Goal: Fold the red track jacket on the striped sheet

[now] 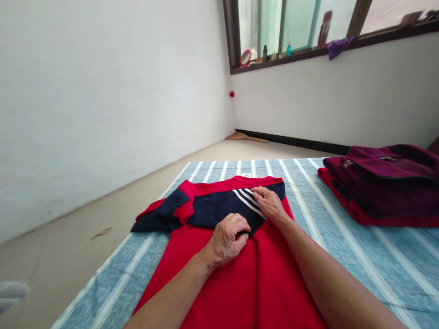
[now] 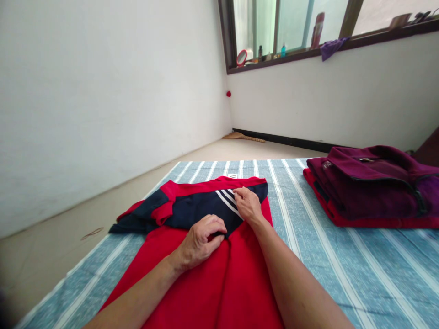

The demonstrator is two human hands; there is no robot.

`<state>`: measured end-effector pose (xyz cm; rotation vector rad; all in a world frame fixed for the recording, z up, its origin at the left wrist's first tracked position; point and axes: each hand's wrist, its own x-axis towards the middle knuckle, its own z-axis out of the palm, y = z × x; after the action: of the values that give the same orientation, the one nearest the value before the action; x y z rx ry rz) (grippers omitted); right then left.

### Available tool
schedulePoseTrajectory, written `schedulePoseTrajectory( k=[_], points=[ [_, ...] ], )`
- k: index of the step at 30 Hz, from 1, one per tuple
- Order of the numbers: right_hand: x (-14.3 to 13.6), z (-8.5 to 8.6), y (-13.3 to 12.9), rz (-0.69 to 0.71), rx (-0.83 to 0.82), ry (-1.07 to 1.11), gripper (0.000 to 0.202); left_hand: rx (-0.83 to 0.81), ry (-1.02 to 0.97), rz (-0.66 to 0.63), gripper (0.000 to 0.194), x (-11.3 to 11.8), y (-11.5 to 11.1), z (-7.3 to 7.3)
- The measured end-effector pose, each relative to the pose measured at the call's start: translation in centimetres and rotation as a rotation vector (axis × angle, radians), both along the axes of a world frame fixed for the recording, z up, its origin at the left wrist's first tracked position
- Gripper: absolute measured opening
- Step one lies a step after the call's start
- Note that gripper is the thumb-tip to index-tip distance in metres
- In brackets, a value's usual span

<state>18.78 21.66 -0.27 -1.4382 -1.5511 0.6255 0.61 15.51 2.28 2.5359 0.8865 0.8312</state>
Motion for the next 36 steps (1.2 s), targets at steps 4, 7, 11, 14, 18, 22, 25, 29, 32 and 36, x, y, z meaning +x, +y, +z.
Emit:
schedulePoseTrajectory(
  k=[4,7,11,14,18,22,25,29,32,36],
  points=[
    [0.0,0.0,0.0,0.003,0.003,-0.01,0.027,-0.005,-0.001,0.001,0.017,0.0,0.0,0.1],
    [0.0,0.0,0.0,0.007,0.012,-0.018,0.027,-0.013,0.003,0.008,0.018,0.0,-0.1,0.1],
    [-0.1,0.0,-0.1,0.01,0.026,-0.03,0.027,-0.02,0.007,0.01,0.017,-0.1,0.0,0.1],
    [-0.2,0.1,-0.1,0.007,0.035,-0.04,0.026,-0.028,-0.006,0.015,0.016,-0.1,0.1,0.0],
    [-0.2,0.2,-0.2,0.001,0.037,-0.054,0.026,-0.036,-0.037,0.022,0.014,-0.1,0.2,0.2],
    [-0.2,0.2,-0.2,0.001,0.038,-0.065,0.026,-0.052,-0.031,0.036,0.015,-0.6,0.4,0.6],
    [-0.2,0.2,-0.2,0.002,0.04,-0.07,0.026,-0.061,0.004,0.049,0.015,-1.2,0.7,1.0],
    [-0.2,0.1,-0.2,-0.004,0.04,-0.077,0.026,-0.038,0.078,0.098,0.012,-2.1,1.2,1.3],
    [-0.2,0.0,-0.2,-0.008,0.04,-0.082,0.025,-0.037,0.111,0.14,0.009,-2.6,1.6,1.4],
    [-0.2,-0.1,-0.2,-0.003,0.044,-0.09,0.025,-0.064,0.134,0.173,0.008,-3.0,1.9,1.7]
  ],
)
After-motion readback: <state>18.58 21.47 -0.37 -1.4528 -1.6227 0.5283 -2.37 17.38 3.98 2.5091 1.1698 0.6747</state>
